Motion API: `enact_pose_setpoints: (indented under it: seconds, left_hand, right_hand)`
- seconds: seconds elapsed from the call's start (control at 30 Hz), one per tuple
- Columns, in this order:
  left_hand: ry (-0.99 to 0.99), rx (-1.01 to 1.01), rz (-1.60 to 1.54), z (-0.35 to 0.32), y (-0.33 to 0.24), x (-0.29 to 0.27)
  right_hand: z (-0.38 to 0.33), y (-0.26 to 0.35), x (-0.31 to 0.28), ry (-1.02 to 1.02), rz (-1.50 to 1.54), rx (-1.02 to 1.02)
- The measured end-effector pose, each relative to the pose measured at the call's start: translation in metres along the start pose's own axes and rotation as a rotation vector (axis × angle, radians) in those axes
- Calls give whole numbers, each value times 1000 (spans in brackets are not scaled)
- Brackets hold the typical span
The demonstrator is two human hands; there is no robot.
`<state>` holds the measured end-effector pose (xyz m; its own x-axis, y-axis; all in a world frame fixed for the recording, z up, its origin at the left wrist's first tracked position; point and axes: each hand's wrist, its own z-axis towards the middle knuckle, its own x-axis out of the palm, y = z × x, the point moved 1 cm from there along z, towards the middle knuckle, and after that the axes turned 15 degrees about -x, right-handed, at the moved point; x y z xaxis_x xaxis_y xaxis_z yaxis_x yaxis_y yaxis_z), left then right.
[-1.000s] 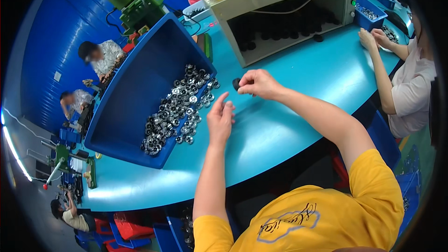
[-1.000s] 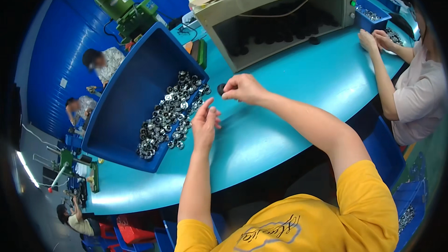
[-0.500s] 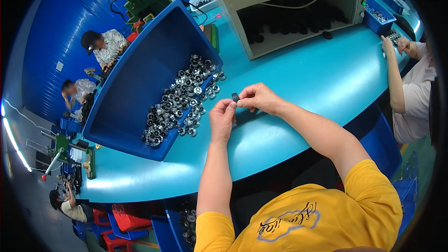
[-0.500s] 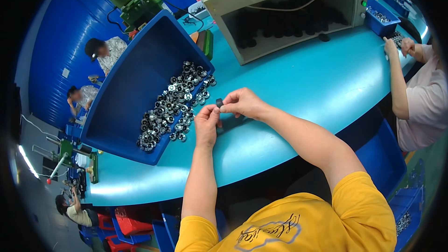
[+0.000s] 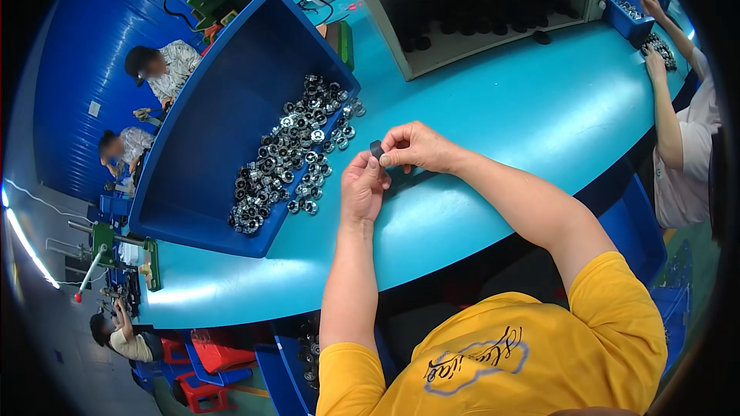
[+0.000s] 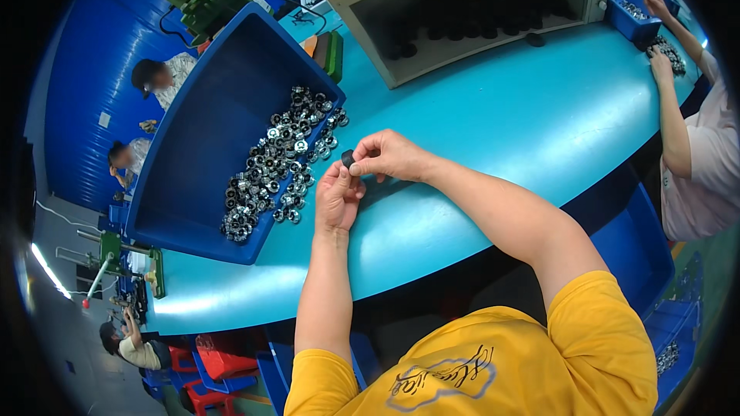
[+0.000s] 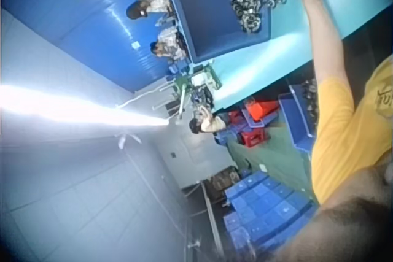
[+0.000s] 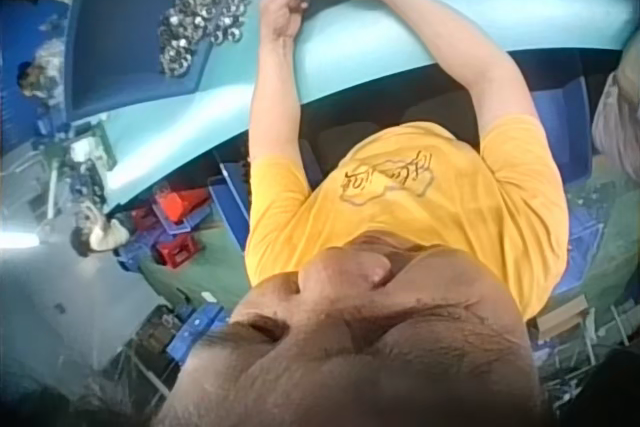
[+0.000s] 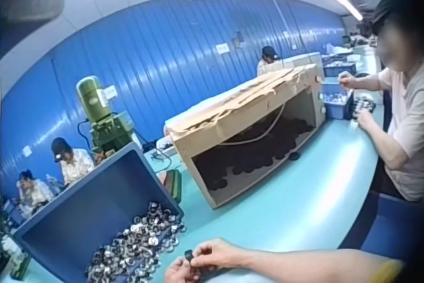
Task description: Assembling small mechanical parts by inserting metal bearings into plastic frames on a factory line.
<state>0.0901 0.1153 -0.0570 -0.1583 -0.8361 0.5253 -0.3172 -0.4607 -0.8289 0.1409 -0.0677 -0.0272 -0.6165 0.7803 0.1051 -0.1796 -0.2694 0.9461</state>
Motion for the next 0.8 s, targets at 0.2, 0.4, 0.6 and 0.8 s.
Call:
enact_pose_setpoints:
  seconds: [0.2, 0.4, 0.6, 0.8]
  left_hand:
    - [-36, 6, 40, 0, -2, 0]
    - [-156, 18, 113, -1, -1, -7]
    - [-167, 94, 244, -1, -1, -1]
    - [-198, 123, 290, -3, -2, 2]
  right_hand:
    - [0, -1, 1, 14, -132, -60]
    - [-3, 4, 0, -3, -162, -144]
    - [-4, -11, -4, -32, 349, 115]
    - [-1, -17, -8, 71, 357, 106]
